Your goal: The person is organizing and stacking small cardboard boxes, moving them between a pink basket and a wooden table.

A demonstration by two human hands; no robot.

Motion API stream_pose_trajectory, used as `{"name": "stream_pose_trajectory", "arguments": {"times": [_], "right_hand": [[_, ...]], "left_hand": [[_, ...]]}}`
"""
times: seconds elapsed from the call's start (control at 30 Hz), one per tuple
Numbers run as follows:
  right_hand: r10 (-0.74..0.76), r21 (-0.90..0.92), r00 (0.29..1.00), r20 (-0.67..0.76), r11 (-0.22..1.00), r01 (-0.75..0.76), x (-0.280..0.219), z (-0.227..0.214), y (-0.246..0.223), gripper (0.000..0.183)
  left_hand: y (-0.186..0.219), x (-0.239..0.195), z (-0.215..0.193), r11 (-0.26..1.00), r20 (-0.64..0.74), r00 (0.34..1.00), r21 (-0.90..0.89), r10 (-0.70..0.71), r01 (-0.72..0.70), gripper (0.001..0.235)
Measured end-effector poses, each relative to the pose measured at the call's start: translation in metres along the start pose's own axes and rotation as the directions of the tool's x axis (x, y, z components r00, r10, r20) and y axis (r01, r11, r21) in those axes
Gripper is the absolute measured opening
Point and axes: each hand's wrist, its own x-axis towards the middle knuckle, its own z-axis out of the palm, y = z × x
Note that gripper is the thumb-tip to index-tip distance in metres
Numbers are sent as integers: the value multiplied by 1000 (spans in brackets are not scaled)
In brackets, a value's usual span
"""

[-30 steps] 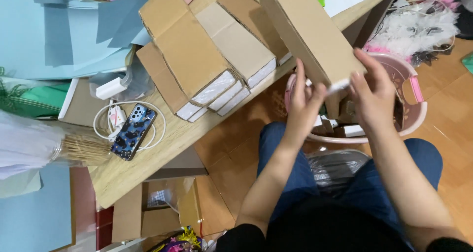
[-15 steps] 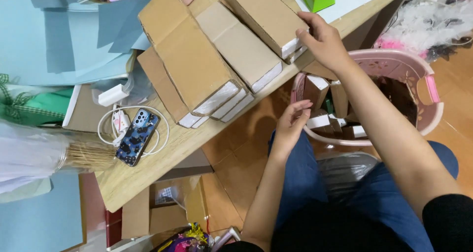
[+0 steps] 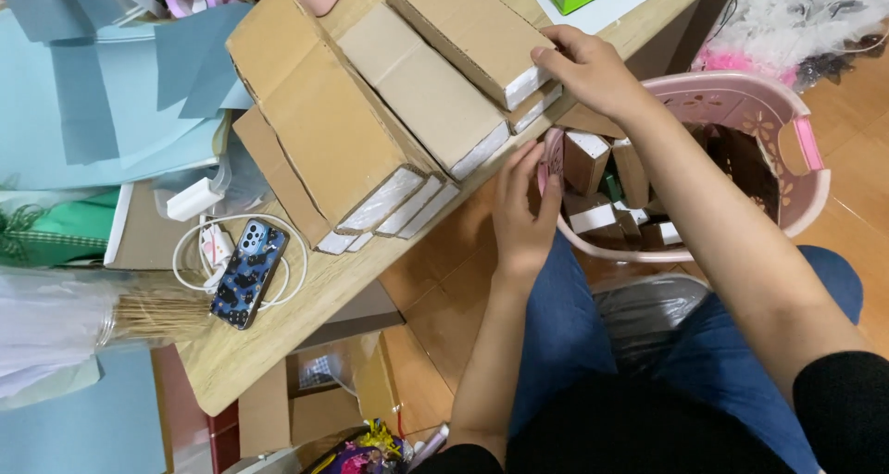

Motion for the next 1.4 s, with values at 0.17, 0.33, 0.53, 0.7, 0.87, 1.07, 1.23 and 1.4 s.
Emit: {"name": "stream_pose_trajectory", "arguments": {"times": [0.17, 0.33, 0.53, 0.7, 0.87, 1.07, 1.23, 1.4], "right_hand": [[-3, 18, 1000, 30, 1000, 2, 1, -6, -2, 36], [-31, 26, 999, 21, 999, 30, -4, -7, -5, 37], [-68, 78, 998, 1, 995, 68, -16, -23, 2, 53], [4, 66, 1000, -15, 998, -3, -76, -71, 37, 39], [601, 350, 760, -248, 787, -508, -154, -94, 176, 31], [701, -74, 669, -246, 675, -734, -180, -20, 384, 87], [316, -528, 937, -149, 776, -346, -57, 12, 246, 100], [124, -656, 992, -34, 746, -116, -2, 47, 260, 92]], "left_hand": [[-9, 8, 12, 999, 49, 998, -17, 42, -41, 43], [-15, 1, 14, 1000, 100, 995, -7, 7, -6, 41], [-15, -13, 14, 996, 143, 989, -74, -47, 58, 35], [-41, -24, 25, 993, 228, 971, -82, -69, 90, 31], [-122, -47, 72, 986, 331, 939, -100, -96, 136, 30], [-186, -69, 143, 932, 456, 840, -54, -295, 357, 29], [-194, -34, 149, 920, 431, 830, 2, -355, 392, 37], [-198, -20, 134, 875, 465, 756, 94, -461, 476, 39]]}}
